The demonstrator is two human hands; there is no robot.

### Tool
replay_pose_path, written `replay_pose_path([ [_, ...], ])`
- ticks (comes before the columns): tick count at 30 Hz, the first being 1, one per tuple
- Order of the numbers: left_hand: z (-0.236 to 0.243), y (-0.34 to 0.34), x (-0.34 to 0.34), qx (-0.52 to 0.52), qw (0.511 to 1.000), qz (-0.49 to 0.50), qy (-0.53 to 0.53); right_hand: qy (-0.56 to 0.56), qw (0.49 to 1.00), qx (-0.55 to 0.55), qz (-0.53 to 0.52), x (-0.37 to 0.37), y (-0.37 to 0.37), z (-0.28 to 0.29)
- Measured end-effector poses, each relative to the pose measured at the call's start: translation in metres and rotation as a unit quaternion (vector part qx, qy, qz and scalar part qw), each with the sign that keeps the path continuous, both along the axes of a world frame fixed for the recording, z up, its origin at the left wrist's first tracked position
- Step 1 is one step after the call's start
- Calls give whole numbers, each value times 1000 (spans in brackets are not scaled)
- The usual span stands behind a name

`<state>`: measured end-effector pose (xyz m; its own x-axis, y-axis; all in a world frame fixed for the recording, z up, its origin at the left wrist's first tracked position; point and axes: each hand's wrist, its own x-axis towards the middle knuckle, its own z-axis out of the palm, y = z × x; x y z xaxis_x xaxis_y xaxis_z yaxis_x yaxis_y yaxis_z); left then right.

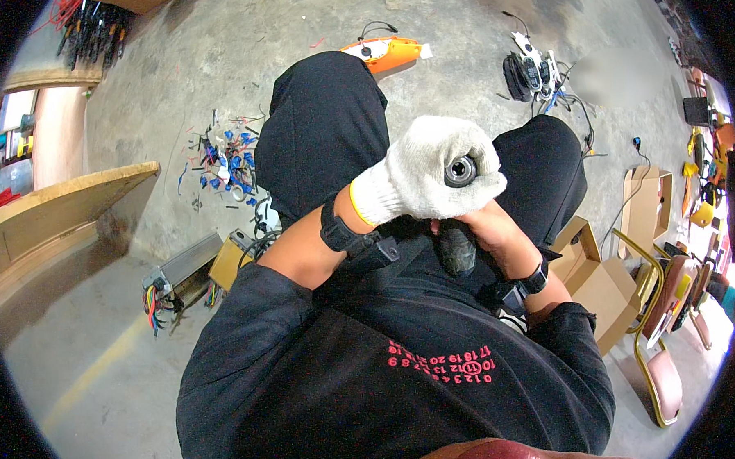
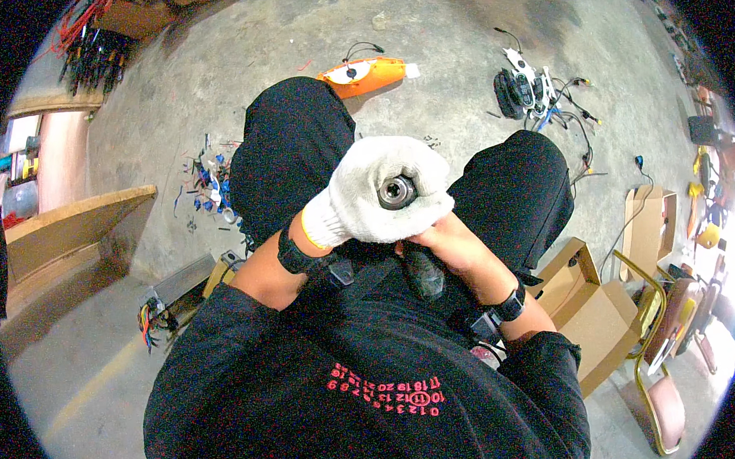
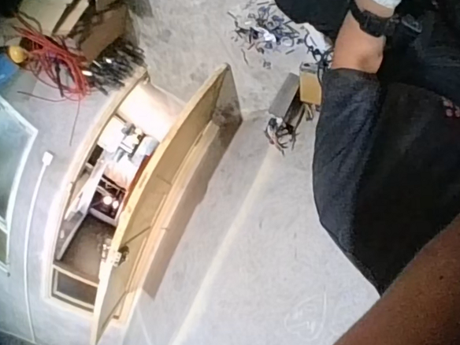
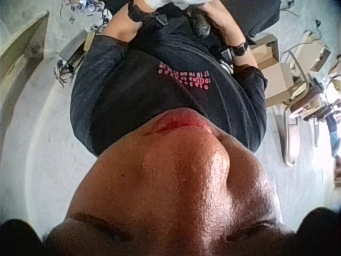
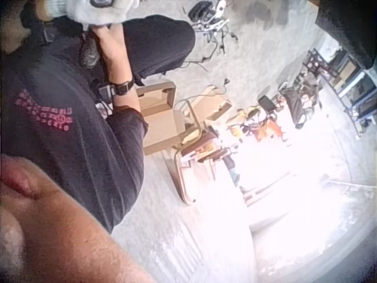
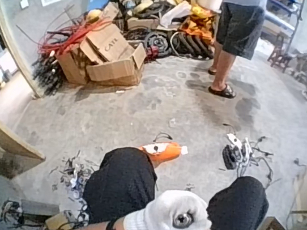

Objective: Repairing an orange motorcycle plastic fairing using an electric drill.

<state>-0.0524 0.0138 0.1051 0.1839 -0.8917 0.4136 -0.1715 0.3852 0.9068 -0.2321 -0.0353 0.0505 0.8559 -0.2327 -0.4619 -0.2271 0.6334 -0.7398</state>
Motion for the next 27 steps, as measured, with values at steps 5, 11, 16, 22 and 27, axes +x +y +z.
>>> replay_pose_path([
  [5, 7, -10, 2, -54, 982, -135, 122, -2, 994, -104, -28, -1, -6, 9],
  [11, 20, -71, 42, -18, 951, -236, 199, -74, 993, -68, -61, 7, -36, 49],
  [16, -66, -146, 99, 272, 960, -49, -45, 35, 955, -206, -210, -24, -85, 42],
  [22, -270, -88, 120, 406, 684, -171, -582, 47, 943, -48, -326, -26, -75, 53],
  [27, -319, -44, 54, 537, 752, -47, -378, -30, 941, -44, -334, -59, -67, 63],
])
